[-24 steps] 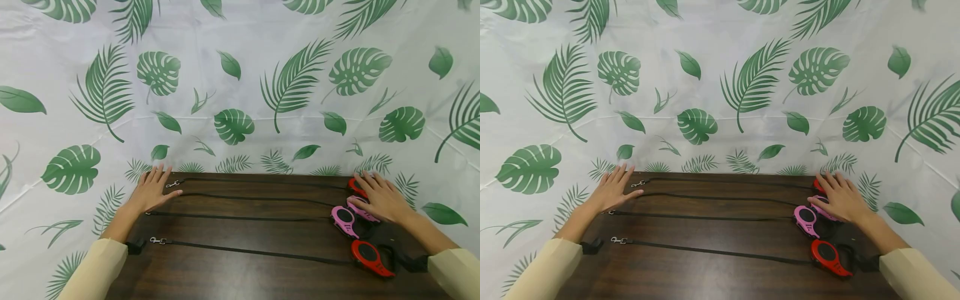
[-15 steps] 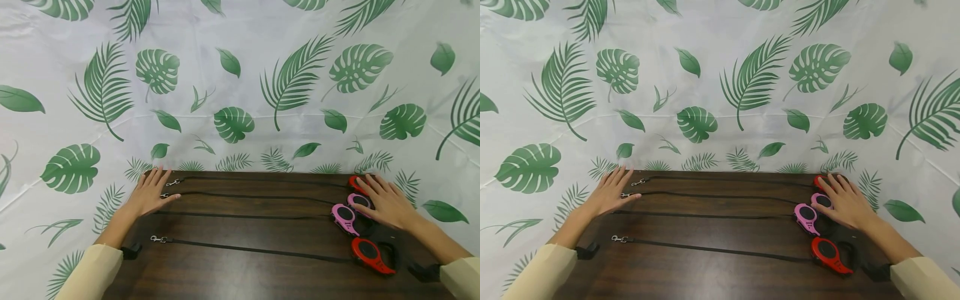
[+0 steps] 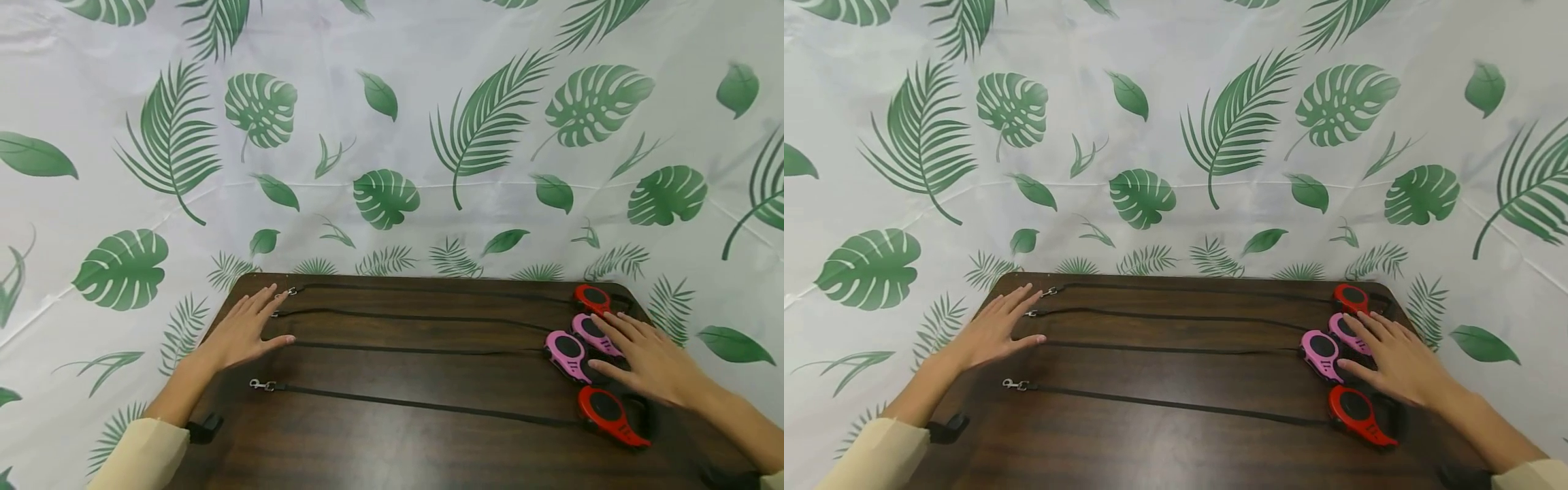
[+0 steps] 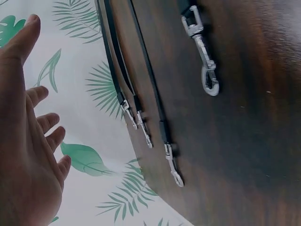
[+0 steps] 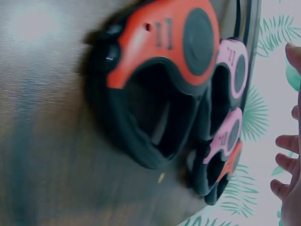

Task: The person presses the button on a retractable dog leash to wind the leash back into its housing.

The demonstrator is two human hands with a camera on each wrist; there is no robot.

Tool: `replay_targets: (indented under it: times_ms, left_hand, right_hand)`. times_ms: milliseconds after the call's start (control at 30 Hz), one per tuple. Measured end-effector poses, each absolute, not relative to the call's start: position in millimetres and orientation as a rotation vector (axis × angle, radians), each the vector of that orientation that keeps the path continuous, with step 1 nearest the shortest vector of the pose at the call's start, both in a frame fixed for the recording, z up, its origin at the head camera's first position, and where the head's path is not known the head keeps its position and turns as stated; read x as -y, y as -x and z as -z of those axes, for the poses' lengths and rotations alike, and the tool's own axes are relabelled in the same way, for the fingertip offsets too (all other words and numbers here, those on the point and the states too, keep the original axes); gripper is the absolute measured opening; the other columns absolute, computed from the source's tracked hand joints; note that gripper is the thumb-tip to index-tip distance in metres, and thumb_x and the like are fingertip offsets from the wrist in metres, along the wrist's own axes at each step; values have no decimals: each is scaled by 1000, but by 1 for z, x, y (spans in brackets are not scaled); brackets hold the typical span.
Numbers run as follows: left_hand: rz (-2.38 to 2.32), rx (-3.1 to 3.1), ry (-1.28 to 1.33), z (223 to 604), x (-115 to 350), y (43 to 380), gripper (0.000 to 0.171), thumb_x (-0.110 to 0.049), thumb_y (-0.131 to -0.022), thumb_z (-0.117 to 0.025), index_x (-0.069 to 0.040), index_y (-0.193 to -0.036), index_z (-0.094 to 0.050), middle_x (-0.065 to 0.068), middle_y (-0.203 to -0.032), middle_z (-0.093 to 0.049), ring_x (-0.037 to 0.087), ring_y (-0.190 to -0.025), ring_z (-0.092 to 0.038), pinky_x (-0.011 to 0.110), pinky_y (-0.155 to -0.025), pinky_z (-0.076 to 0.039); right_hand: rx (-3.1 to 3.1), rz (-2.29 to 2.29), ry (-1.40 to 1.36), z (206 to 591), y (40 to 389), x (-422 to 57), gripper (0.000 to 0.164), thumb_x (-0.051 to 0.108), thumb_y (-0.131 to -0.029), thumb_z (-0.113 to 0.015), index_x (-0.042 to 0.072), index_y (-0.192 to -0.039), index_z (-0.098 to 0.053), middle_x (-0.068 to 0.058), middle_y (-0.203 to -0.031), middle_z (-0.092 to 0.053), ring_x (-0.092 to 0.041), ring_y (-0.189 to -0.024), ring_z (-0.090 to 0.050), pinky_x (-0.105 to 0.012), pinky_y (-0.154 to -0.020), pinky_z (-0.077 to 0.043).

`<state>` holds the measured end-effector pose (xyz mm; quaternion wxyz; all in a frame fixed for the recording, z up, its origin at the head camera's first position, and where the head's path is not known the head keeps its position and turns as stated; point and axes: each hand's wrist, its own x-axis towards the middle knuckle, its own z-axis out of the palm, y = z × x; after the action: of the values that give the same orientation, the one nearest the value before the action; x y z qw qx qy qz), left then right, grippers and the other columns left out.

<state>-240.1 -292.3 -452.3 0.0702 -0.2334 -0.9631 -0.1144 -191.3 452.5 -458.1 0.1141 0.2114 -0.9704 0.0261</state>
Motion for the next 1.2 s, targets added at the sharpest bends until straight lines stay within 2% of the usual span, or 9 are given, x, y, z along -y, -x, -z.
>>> replay_targets:
  times_ms: [67,133,233,333,467,633,933,1100,1200]
  left_hand:
    - [358,2892,724,453,293,236,94,-60,-96,-70,-6,-164,-35,27,-170,-27,48,-155,-30,68,-124,-20]
    - [365,2894,737,454,293,233,94,-60,-95,-72,-5,-163,-37,27,-169,-29,47,-154,-31,68,-123,-21]
    - [368,2895,767,455,293,229,94,-57,-94,-74,-4,-163,-39,28,-168,-31,48,-153,-33,69,-123,-22]
    - [366,2894,799,457,295,222,93,-55,-92,-77,-4,-161,-42,29,-166,-34,50,-151,-36,69,-122,-25]
    - [405,2880,848,463,298,212,93,-54,-88,-82,-4,-159,-45,28,-163,-38,53,-146,-41,72,-118,-30]
    - [472,2843,881,472,302,202,91,-51,-83,-88,-5,-153,-53,26,-158,-46,52,-140,-49,77,-106,-40]
    - [542,2884,895,483,303,190,79,-47,-77,-94,-7,-140,-67,17,-140,-64,44,-127,-62,64,-98,-53]
    - [564,2921,906,486,305,188,73,-47,-77,-94,-8,-134,-70,11,-129,-68,37,-118,-67,58,-93,-57]
    - [563,2922,944,489,306,187,69,-44,-77,-95,-7,-131,-72,9,-123,-70,34,-112,-69,55,-90,-59]
  right_hand:
    - [2839,-92,-626,460,186,-453,93,53,-93,-77,19,-168,-32,-29,-155,-48,-53,-139,-44,-49,-131,6]
    - [2824,-102,-634,460,180,-454,93,52,-91,-79,19,-167,-35,-27,-153,-51,-51,-135,-48,-58,-130,-9]
    - [2794,-104,-653,460,172,-456,95,51,-88,-83,18,-165,-39,-24,-147,-56,-49,-128,-54,-70,-112,-36]
    - [2760,-99,-673,461,164,-457,93,50,-83,-87,14,-159,-48,-22,-139,-62,-46,-121,-59,-66,-92,-47]
    - [2738,-68,-690,465,153,-460,92,51,-80,-89,11,-154,-54,-20,-132,-66,-44,-114,-63,-65,-88,-50]
    - [2765,-68,-685,470,142,-464,95,51,-78,-91,15,-157,-52,-19,-131,-67,-42,-111,-65,-65,-84,-52]
    - [2804,-86,-669,479,125,-466,91,53,-76,-92,16,-151,-57,-9,-119,-70,-31,-100,-68,-61,-80,-56]
    - [2837,-65,-656,485,117,-466,88,57,-74,-92,18,-147,-61,1,-111,-71,-22,-90,-67,-52,-75,-58]
    - [2831,-66,-675,491,116,-467,90,59,-72,-93,18,-146,-62,4,-108,-71,-20,-87,-67,-51,-74,-59]
